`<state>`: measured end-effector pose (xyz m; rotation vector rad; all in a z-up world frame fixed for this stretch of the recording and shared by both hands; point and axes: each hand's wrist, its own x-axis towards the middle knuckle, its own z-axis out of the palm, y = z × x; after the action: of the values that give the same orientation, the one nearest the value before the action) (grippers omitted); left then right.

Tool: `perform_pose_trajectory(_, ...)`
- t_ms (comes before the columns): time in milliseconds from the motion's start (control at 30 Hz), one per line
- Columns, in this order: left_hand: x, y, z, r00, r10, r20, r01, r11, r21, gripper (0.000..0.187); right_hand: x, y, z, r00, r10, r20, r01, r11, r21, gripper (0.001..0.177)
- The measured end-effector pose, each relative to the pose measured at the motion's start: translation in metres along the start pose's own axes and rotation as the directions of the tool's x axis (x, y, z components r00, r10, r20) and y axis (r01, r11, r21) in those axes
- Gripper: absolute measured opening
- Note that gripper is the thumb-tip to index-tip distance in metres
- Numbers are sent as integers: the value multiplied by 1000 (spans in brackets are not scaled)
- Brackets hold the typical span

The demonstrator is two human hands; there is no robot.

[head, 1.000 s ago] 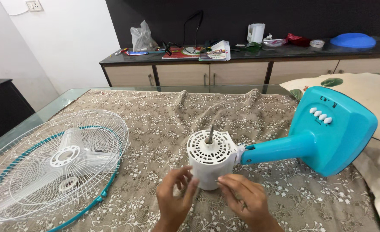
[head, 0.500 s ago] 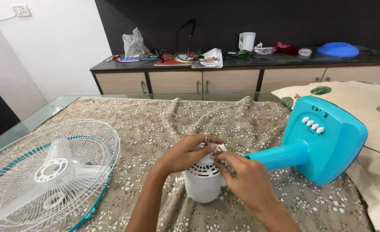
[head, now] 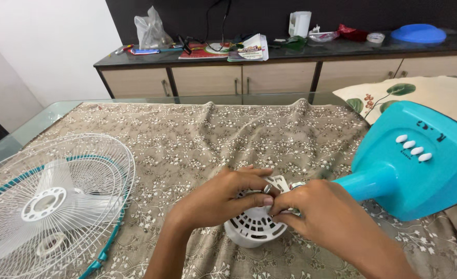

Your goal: The person assembles the motor housing of a teal and white electric fan on a table. They place a white plastic cover onto the motor, align it, and use a green-handled screwdriver to tighten a central screw. The fan cage and blades remain disassembled on the table.

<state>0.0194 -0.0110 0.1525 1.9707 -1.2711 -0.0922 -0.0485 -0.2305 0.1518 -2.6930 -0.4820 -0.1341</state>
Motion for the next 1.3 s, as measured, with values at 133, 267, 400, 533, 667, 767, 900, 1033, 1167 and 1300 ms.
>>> perform_pose_trajectory(133, 1, 2, -2, 1000, -22, 7, 21, 996, 89, 25, -6, 2, 8, 999, -52, -15, 52, 999, -3, 16)
perform_pose_trajectory(267, 2, 8, -3, 999, -50, 0, 50, 998, 49, 25, -9, 3, 13, 998, -61, -15, 61, 998, -30, 18)
perform_pose_trajectory(400, 9, 12, 4, 997, -41, -73, 46, 996, 72, 22, -7, 7, 9, 999, -45, -2, 45, 999, 1, 18)
perform_pose_trajectory(533, 17, 15, 16, 983, -142, -114, 151, 986, 73, 21, -4, 11, 5, 998, 46, 42, -47, 999, 23, 17)
perform_pose_trajectory(667, 24, 17, 26, 976, -26, -216, 65, 983, 174, 22, 2, 20, 1, 997, 52, 58, -57, 994, 97, 16)
perform_pose_trajectory(767, 27, 17, 29, 975, -16, -220, 63, 977, 206, 27, 8, 45, -12, 986, -166, 23, 145, 912, 383, 14)
perform_pose_trajectory(900, 27, 18, 29, 979, -35, -202, 74, 979, 190, 29, 17, 79, -13, 987, 97, -131, -54, 953, 300, 20)
perform_pose_trajectory(1033, 26, 17, 34, 964, -15, -266, 68, 979, 192, 28, 36, 102, 11, 952, 209, -225, -184, 975, 124, 26)
perform_pose_trajectory(1167, 31, 10, 37, 935, -122, -333, 195, 962, 193, 29, 38, 120, 27, 936, 117, -332, -112, 993, 32, 27)
perform_pose_trajectory(1300, 27, 2, 32, 927, -118, -357, 205, 955, 216, 28, 37, 124, 38, 914, 269, -303, -311, 945, -100, 17)
